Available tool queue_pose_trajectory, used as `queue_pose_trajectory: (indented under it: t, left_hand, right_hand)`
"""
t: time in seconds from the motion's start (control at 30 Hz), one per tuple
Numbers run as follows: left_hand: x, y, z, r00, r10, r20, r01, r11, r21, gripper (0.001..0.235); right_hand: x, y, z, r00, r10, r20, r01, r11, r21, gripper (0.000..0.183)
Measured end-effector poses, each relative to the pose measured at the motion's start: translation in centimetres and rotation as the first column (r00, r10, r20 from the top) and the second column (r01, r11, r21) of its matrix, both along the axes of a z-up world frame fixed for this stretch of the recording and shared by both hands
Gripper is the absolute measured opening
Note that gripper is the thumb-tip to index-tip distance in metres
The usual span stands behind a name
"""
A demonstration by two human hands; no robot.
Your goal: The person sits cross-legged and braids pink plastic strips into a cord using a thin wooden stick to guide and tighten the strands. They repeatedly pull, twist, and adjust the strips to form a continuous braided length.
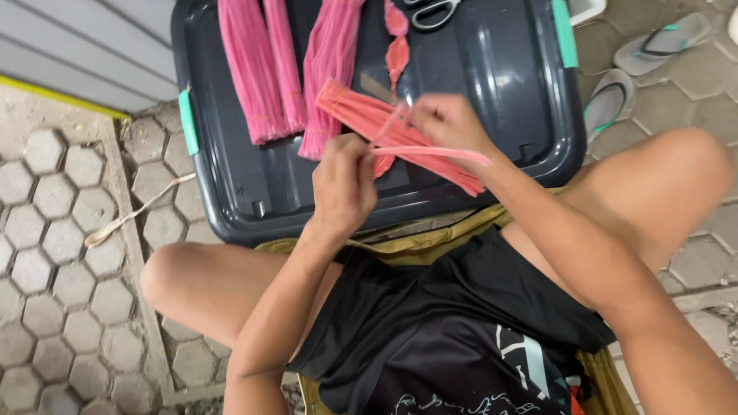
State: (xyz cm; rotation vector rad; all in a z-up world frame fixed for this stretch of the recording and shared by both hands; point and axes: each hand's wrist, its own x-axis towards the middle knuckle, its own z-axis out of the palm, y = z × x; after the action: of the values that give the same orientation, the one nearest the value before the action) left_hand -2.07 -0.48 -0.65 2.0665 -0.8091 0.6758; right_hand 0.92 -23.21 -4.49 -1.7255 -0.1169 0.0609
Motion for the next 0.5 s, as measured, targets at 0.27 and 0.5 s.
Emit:
queue_pose_trajectory:
  t: [0.27, 0.5]
  left_hand:
    - [2.6, 0.1, 2.1, 0.732, -0.433, -0.526, 0.205, 0.876, -0.436, 0.007]
    - [1.1, -1.7, 1.1, 0.531, -0.689, -0.493, 0.050, 0.607, -0.793, 0.011]
  right_hand:
    - [-3.0, 1.5, 9.4, 0.912, 0.351, -0.211, -0.391, 0.900, -0.194, 0.023]
    - [-2.5, -0.7, 8.1, 0.994, 0.022, 0.108, -0.032, 0.995, 0.093, 0.032]
